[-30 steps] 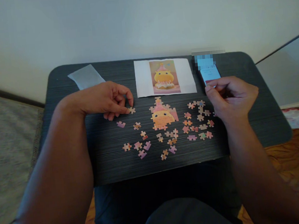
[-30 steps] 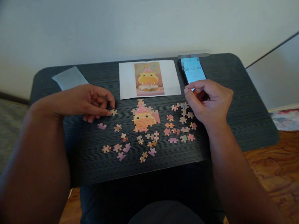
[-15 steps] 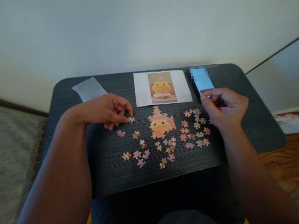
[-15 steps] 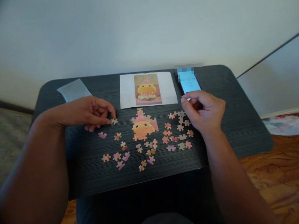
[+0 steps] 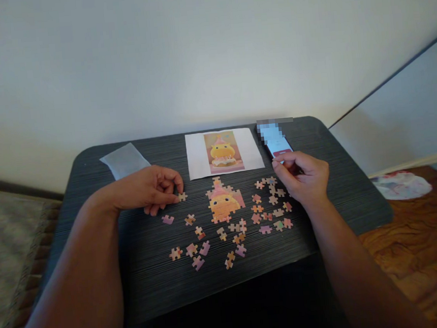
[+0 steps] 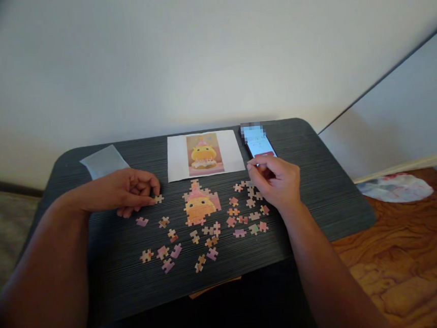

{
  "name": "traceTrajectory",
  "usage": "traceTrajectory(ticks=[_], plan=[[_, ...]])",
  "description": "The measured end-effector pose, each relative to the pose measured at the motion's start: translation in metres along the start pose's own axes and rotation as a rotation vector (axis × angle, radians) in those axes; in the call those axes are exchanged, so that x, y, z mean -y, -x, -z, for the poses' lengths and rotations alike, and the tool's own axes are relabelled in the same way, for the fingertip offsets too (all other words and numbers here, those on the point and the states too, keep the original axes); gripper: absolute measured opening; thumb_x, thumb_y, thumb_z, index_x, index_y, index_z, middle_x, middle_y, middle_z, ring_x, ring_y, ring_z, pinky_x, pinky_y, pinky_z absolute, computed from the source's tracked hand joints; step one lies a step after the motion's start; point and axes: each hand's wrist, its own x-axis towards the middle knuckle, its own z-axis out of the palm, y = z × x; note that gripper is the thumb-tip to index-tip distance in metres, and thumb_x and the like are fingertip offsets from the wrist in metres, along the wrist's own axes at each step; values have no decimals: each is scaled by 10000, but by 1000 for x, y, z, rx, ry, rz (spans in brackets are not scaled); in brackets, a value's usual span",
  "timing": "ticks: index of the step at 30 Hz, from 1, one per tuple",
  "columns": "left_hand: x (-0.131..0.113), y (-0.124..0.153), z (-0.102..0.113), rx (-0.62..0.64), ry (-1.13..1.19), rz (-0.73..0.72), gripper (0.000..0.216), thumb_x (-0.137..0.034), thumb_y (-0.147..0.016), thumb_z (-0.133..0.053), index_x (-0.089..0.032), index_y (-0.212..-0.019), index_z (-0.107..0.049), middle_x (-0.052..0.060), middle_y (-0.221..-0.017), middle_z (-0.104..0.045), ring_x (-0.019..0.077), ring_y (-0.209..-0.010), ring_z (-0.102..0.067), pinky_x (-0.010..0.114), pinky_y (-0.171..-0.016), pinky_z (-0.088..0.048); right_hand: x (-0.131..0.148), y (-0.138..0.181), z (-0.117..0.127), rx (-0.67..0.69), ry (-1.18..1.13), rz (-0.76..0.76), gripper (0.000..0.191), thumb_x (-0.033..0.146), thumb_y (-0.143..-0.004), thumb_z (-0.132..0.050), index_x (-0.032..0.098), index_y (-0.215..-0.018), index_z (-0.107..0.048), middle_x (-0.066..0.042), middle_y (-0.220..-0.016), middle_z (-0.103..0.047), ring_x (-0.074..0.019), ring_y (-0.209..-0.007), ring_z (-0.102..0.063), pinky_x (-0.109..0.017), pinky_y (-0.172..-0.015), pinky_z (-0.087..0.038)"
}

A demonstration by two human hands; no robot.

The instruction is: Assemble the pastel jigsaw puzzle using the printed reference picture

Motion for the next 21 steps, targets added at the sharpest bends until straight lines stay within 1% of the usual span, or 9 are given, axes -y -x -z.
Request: traceTrajectory(ticks=[3, 6, 8, 12, 14, 19, 21], plan=[[-3, 0, -1, -8, 2, 29, 341, -482, -960, -866, -219, -1081, -687, -4, -677, -720, 151, -485, -656, 208, -449, -496, 0, 1, 0, 11, 13, -13, 50, 273, -957, -831, 285, -992, -864, 55, -684, -729, -175, -615, -715, -379, -662, -609], [-5, 0, -2, -16, -6, 47, 356, -472, -937, -885, -217, -1081, -682, -10, -662, -710, 154, -481, -647, 216, -451, -502, 0, 1, 0, 13, 13, -15, 49, 269, -956, -834, 286, -991, -864, 58, -691, -736, -154, -564, -673, -359, -613, -571], [-5, 0, -2, -14, -16, 46, 368, -487, -935, -884, -218, -1081, -680, -8, -662, -714, 158, -481, -644, 225, -454, -509, 0, 1, -1, 9, 11, -13, 56, 267, -950, -836, 291, -989, -867, 56, -691, -736, -160, -576, -686, -350, -598, -564], [-3, -1, -1, -19, -14, 42, 383, -524, -937, -878, -223, -1070, -682, -4, -671, -719, 155, -485, -646, 226, -462, -523, 0, 0, -1, -6, 11, -16, 57, 280, -936, -839, 303, -980, -867, 50, -673, -720, -190, -639, -735, -361, -623, -599], [-1, -1, 0, -22, -7, 38, 383, -526, -930, -887, -227, -1060, -687, -6, -668, -714, 154, -483, -649, 222, -461, -528, 1, 0, -1, -6, 6, -22, 46, 290, -940, -833, 304, -972, -863, 53, -655, -700, -192, -640, -733, -359, -618, -594], [1, -1, 0, -22, 4, 27, 373, -524, -933, -890, -230, -1053, -695, -9, -658, -706, 154, -478, -641, 224, -456, -526, 4, -1, 0, 5, 19, -35, 41, 288, -946, -817, 282, -964, -854, 57, -667, -714, -144, -533, -625, -328, -560, -515], [1, -1, 1, -21, -3, 34, 370, -525, -933, -887, -227, -1056, -703, -5, -655, -709, 156, -482, -641, 228, -463, -530, 4, -2, 0, -4, 8, -24, 32, 278, -941, -818, 281, -953, -848, 63, -661, -702, -137, -529, -611, -326, -565, -501]])
